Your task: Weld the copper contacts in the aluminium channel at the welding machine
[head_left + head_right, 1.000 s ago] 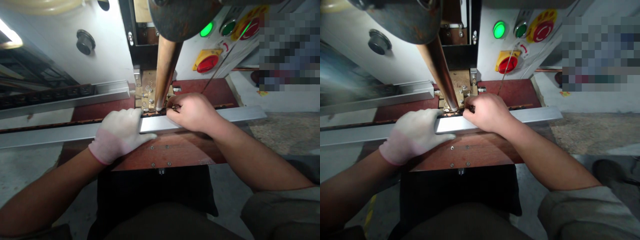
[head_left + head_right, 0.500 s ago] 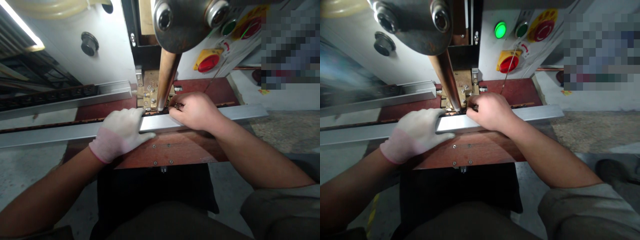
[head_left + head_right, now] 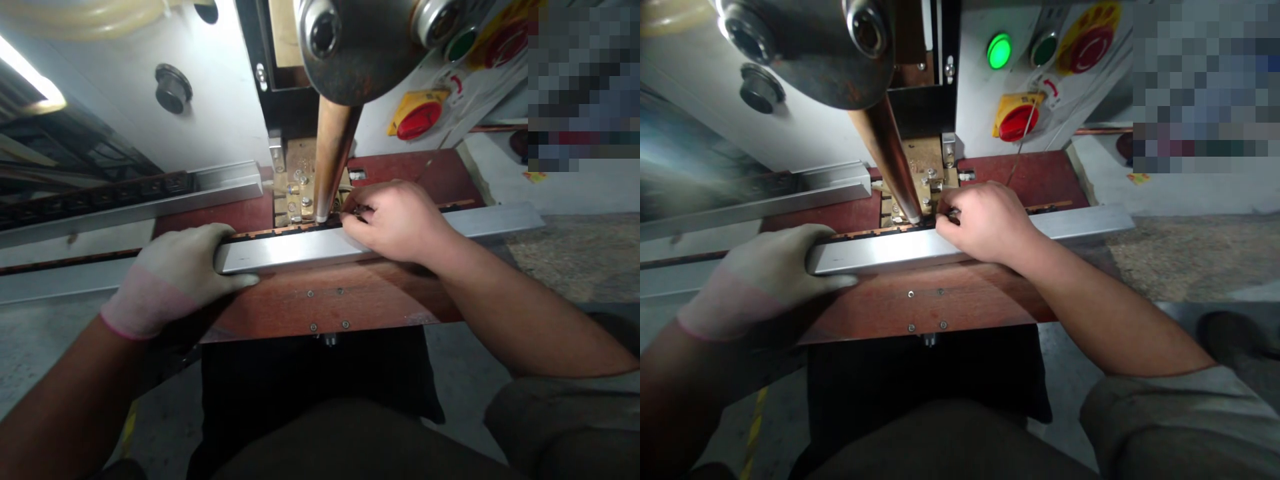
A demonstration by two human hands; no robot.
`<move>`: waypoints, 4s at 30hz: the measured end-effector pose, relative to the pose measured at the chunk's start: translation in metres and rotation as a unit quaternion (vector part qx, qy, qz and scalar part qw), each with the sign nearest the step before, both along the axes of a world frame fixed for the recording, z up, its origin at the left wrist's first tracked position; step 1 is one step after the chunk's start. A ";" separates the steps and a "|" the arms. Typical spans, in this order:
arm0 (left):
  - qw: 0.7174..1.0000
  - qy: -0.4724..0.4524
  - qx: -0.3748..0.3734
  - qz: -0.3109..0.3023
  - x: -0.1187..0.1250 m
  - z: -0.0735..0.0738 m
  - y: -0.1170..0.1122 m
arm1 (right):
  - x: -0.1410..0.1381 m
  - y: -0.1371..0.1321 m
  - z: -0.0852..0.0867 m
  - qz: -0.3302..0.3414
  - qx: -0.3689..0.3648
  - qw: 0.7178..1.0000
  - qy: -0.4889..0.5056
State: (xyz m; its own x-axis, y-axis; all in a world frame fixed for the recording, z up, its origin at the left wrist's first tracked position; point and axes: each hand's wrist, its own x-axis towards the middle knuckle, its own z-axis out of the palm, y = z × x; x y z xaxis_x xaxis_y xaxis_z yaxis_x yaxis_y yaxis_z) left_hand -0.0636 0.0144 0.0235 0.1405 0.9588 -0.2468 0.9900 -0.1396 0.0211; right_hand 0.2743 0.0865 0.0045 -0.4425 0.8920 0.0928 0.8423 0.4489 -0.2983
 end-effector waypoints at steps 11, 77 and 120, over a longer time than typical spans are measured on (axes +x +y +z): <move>0.999 -0.005 0.024 -0.027 -0.002 -0.006 -0.006 | -0.001 -0.002 0.003 -0.037 -0.002 0.999 -0.002; 0.995 -0.014 0.057 -0.076 0.003 -0.012 -0.003 | 0.001 0.004 -0.003 -0.044 0.002 0.999 -0.009; 0.996 0.006 0.082 -0.026 0.005 -0.022 -0.008 | -0.001 0.015 -0.019 -0.007 -0.042 0.998 0.042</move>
State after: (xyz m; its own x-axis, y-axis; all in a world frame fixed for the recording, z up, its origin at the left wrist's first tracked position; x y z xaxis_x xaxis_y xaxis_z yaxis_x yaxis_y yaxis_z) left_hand -0.0581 0.0061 0.0012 0.1893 0.9778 -0.0902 0.9813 -0.1915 -0.0170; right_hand 0.2730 0.1013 -0.0146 -0.4232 0.9044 0.0545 0.8191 0.4076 -0.4037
